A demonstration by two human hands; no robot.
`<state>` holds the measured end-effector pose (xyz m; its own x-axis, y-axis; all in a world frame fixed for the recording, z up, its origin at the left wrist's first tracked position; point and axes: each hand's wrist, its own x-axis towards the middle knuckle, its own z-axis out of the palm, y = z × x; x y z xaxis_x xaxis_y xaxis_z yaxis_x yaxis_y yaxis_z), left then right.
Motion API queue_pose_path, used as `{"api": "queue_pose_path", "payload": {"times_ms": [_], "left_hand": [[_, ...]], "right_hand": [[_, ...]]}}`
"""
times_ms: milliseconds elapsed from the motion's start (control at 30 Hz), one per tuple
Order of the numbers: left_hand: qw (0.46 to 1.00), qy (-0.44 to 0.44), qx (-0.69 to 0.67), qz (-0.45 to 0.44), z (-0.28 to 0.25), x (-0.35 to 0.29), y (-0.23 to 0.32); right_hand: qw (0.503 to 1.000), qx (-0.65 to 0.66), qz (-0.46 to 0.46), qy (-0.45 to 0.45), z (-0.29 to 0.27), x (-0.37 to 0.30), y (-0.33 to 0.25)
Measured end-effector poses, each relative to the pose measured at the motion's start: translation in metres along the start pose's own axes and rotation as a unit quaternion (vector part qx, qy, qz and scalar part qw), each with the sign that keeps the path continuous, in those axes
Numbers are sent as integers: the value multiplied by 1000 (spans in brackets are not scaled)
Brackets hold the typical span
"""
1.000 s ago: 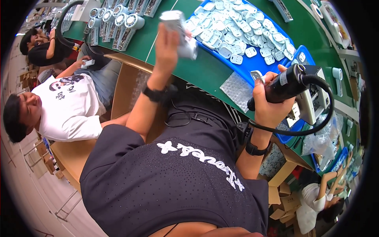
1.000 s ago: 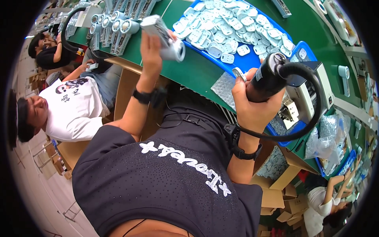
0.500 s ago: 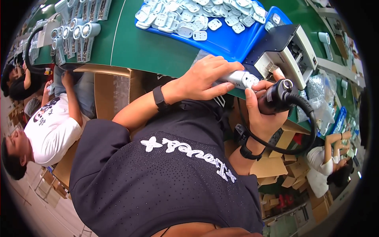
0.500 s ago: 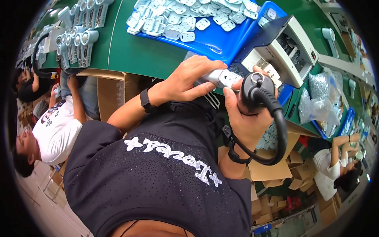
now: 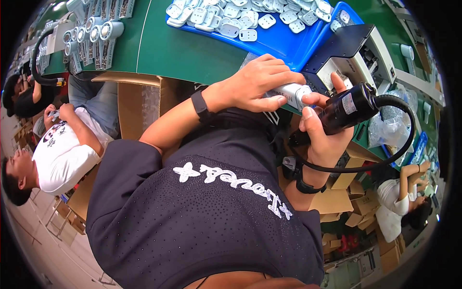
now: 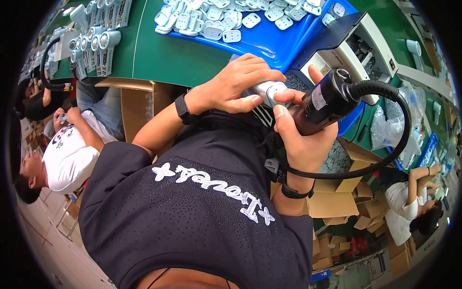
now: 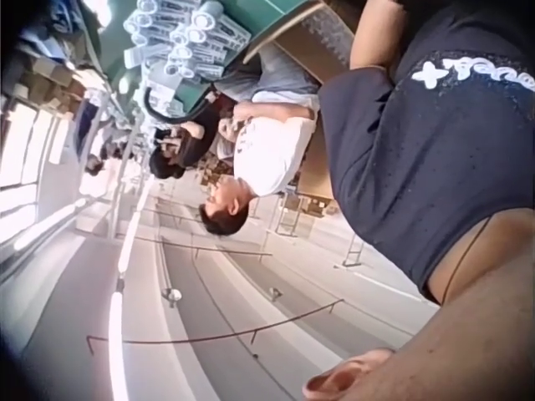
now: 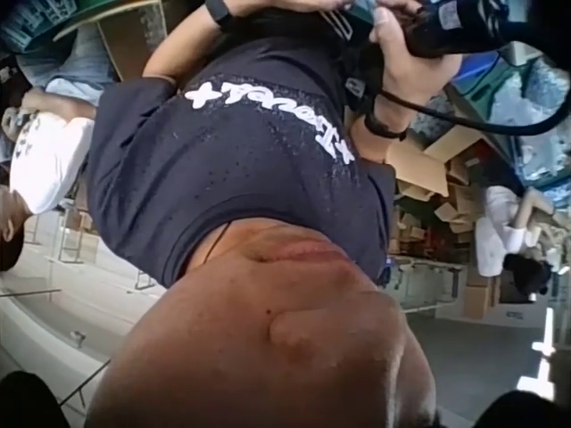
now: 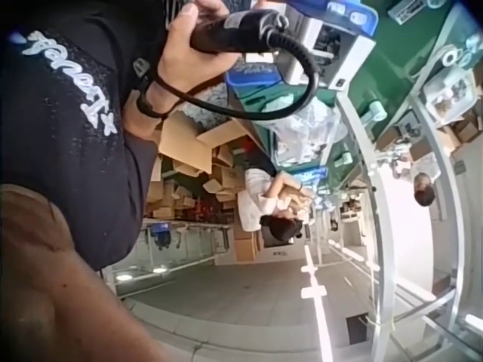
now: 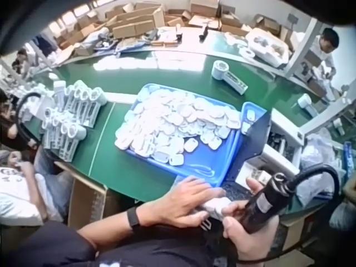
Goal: The person picks up a fan base and a back cover, fits them together, and uses a power screwdriver to fasten them. They then place the completed unit onto the table and repeat the process with another fan.
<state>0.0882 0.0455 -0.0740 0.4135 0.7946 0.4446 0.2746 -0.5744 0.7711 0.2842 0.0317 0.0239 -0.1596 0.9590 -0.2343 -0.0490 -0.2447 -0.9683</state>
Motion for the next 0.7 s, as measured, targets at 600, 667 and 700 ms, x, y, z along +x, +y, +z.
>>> {"api": "queue_pose_path", "payload": {"times_ms": [600,667,700], "left_hand": [[981,60,-177,-52,14,7,3],[982,64,-174,-41,17,6,1],[982,68,-171,-29,19,7,-1]], "right_hand": [[980,-164,-67,90,13,6,23],[984,-143,-42,96,15,4,20],[984,-143,-41,95,14,2,18]]}}
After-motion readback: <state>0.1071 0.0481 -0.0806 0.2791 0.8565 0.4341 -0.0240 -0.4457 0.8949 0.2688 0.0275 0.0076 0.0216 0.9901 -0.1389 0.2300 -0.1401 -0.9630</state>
